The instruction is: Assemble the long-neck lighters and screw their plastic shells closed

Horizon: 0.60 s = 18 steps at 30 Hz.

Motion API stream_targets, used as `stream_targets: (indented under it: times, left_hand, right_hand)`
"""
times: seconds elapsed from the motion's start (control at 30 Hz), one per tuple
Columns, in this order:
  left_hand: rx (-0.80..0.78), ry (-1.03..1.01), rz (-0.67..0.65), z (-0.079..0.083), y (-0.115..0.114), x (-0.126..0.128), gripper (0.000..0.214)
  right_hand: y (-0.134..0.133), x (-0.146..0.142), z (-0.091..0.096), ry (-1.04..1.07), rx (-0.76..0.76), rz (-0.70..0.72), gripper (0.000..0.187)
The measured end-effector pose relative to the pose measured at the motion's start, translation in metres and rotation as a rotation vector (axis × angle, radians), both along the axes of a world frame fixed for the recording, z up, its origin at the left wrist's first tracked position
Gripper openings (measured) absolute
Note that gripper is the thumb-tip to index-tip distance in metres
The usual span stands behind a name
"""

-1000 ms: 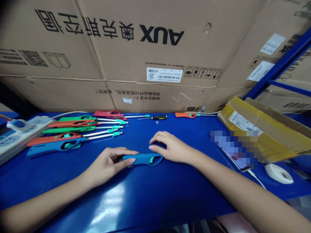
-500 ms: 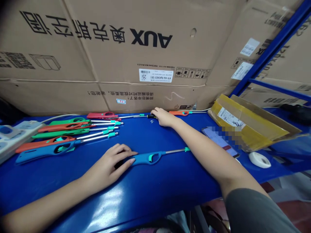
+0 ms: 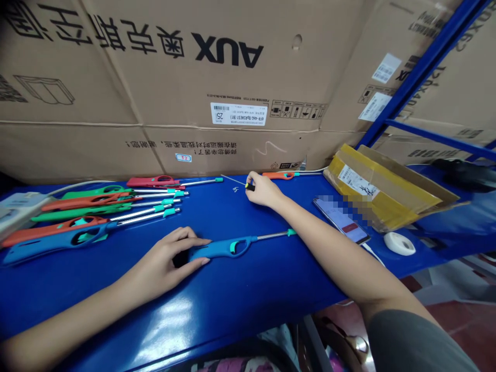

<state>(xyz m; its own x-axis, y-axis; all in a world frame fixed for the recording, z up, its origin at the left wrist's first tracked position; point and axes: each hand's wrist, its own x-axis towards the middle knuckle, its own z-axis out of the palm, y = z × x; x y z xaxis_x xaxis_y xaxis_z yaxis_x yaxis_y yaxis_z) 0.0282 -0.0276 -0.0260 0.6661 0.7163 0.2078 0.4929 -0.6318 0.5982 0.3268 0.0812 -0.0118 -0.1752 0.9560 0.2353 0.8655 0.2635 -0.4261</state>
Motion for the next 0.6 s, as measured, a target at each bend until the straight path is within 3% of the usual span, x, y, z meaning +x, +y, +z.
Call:
stream_targets:
  times: [0.17,0.33,0.6]
  left_hand:
    - [0.001,0.019,0.003,-0.001,-0.002,0.003,0.031]
    - [0.01,0.036,0.007,-0.001,-0.003,0.005,0.031]
    - [0.018,0.043,0.007,-0.001,-0.005,0.006,0.032]
  right_hand:
    - [0.008,0.0,-0.002,-0.014,-0.039,0.076,0.017]
    - [0.018,-0.006,-0.005,-0.084,-0.073,0.099,0.036]
    - [0.026,-0.014,-0.006,-0.127,-0.1,0.08,0.035]
